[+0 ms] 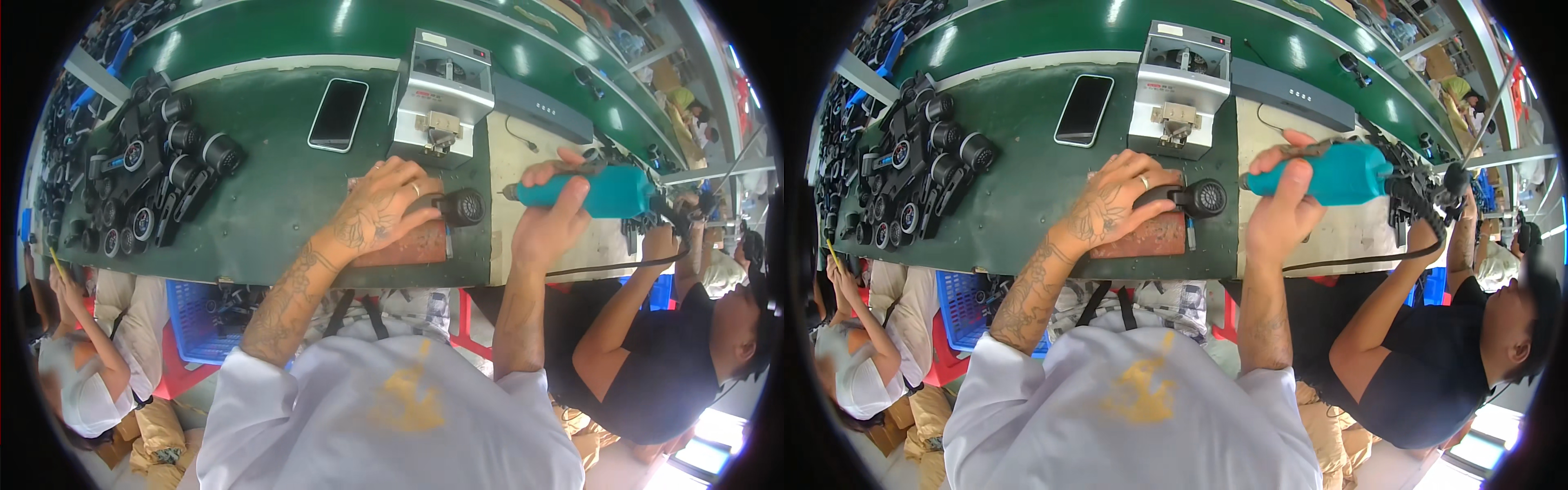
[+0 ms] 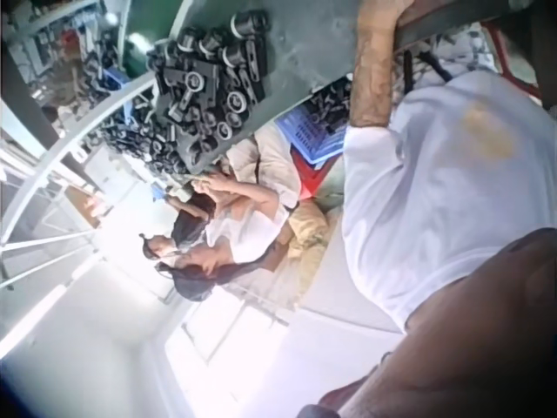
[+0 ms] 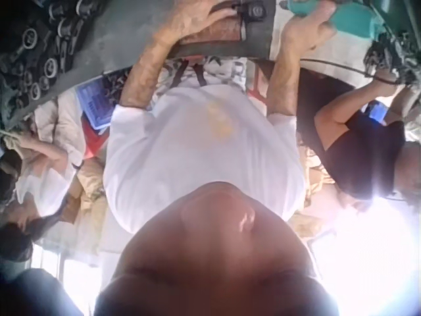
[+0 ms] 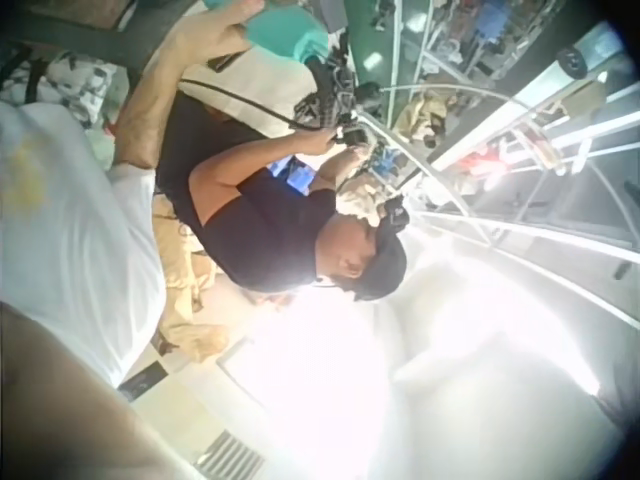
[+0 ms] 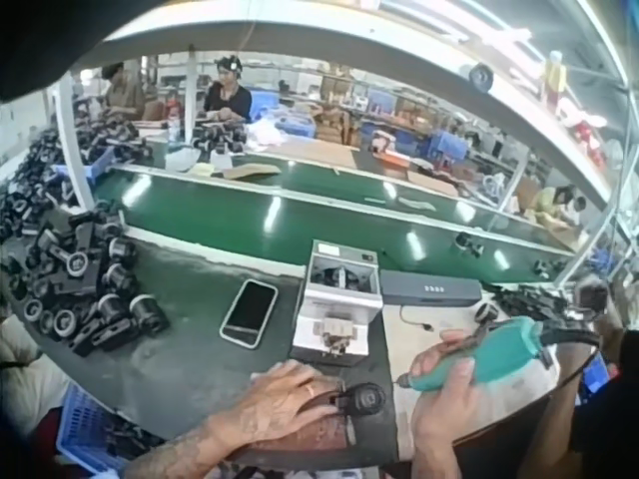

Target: Assembling small electronic components on a production line using an electric screwdriver.

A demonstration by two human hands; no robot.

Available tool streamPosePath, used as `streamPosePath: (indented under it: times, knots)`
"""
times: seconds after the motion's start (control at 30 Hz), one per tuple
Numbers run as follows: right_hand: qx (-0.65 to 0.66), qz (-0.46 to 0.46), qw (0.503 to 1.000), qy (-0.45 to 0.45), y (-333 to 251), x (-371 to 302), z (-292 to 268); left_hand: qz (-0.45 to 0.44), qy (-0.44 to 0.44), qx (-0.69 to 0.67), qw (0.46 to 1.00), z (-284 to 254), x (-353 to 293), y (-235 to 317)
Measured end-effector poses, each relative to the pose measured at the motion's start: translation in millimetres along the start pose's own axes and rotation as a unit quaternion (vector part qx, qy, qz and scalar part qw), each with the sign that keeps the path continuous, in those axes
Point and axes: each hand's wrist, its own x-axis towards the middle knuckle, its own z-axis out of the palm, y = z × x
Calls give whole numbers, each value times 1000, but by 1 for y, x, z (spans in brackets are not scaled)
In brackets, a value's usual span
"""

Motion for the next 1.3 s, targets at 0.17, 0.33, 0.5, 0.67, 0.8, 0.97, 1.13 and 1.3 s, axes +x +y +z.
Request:
streamPosePath:
  times: [0.17,0.33,0.5,0.67,0.8,0.97,1.13,1.3]
  knots:
    - [-44,-61,995,-72,19,21,56,15,9,-6,1000,6,-9,-5]
    - [-20,-77,990,-117,47,40,87,5,24,31,999,9,-14,-3]
    - [11,-51,991,-125,68,36,86,20,37,37,998,14,-17,-6]
    - [33,-49,989,-134,67,33,82,17,34,25,999,14,-15,-5]
    - [11,43,989,-139,43,18,79,3,39,19,999,12,-17,-7]
    - [-1,54,992,-114,25,0,53,17,63,26,998,14,-14,-4]
    - [18,47,990,-128,27,-7,50,20,44,25,999,14,-15,-6]
    - [59,52,988,-134,31,-10,45,14,36,28,999,14,-15,-6]
